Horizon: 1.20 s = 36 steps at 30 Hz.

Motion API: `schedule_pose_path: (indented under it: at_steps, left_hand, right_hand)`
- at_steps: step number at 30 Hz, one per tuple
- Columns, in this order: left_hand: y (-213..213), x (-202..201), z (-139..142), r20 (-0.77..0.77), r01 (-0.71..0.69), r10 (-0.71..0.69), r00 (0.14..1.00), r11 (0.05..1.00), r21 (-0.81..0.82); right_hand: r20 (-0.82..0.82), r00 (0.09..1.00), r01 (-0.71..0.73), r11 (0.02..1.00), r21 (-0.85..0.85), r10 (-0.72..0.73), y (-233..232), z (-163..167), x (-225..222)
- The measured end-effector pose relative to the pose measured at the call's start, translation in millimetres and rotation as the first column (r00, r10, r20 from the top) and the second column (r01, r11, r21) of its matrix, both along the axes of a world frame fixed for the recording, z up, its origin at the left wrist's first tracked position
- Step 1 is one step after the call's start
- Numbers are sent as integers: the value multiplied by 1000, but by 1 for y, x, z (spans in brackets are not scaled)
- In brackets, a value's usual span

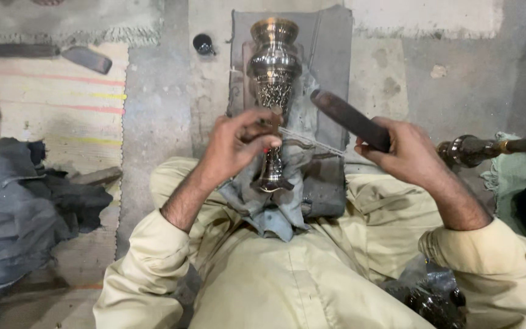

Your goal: The person sits cross-legged on the floor with an ornate brass vase braced against a stone block and cloth on their lap. They hold a chisel against the vase surface with one hand and strike it repeatedly with a wooden mallet held in the other hand, repositioning the chisel to chase engraved patterns around the vase body.

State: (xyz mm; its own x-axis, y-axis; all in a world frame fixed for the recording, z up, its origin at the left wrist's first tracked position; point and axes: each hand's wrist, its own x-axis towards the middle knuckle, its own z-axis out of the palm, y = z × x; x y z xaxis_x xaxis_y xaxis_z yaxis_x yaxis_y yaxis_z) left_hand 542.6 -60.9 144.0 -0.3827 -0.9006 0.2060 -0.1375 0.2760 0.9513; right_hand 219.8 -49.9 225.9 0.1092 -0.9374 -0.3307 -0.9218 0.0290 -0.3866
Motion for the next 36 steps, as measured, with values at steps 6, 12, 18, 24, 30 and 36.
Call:
schedule_pose_path:
  at_steps: [6, 12, 18, 24, 30, 36]
  left_hand:
    - [2, -7, 13, 148, 1, 1, 989, 1000, -12]
    - [10, -13, 11, 142, -104, 96, 985, 993, 54]
    - [15, -17, -1, 174, -109, 123, 977, 990, -90]
    - [18, -17, -4, 160, -100, 120, 980, 987, -126]
    - [13, -19, -1, 266, -98, 99, 959, 995, -19]
    - [12, -20, 1, 180, -86, 98, 979, 994, -72]
  right_hand:
    - [8, 999, -31, 990, -139, 32, 4, -8, 1]
    - [244, 969, 13, 985, -173, 31, -2, -13, 4]
    - [196, 981, 69, 955, -288, -11, -16, -20, 13]
    - [-259, 934, -341, 827, -447, 245, -35, -20, 13]
    - [-266, 927, -353, 854, -382, 264, -45, -4, 10]
    - [-129, 963, -269, 874, -405, 237, -43, 11, 11]
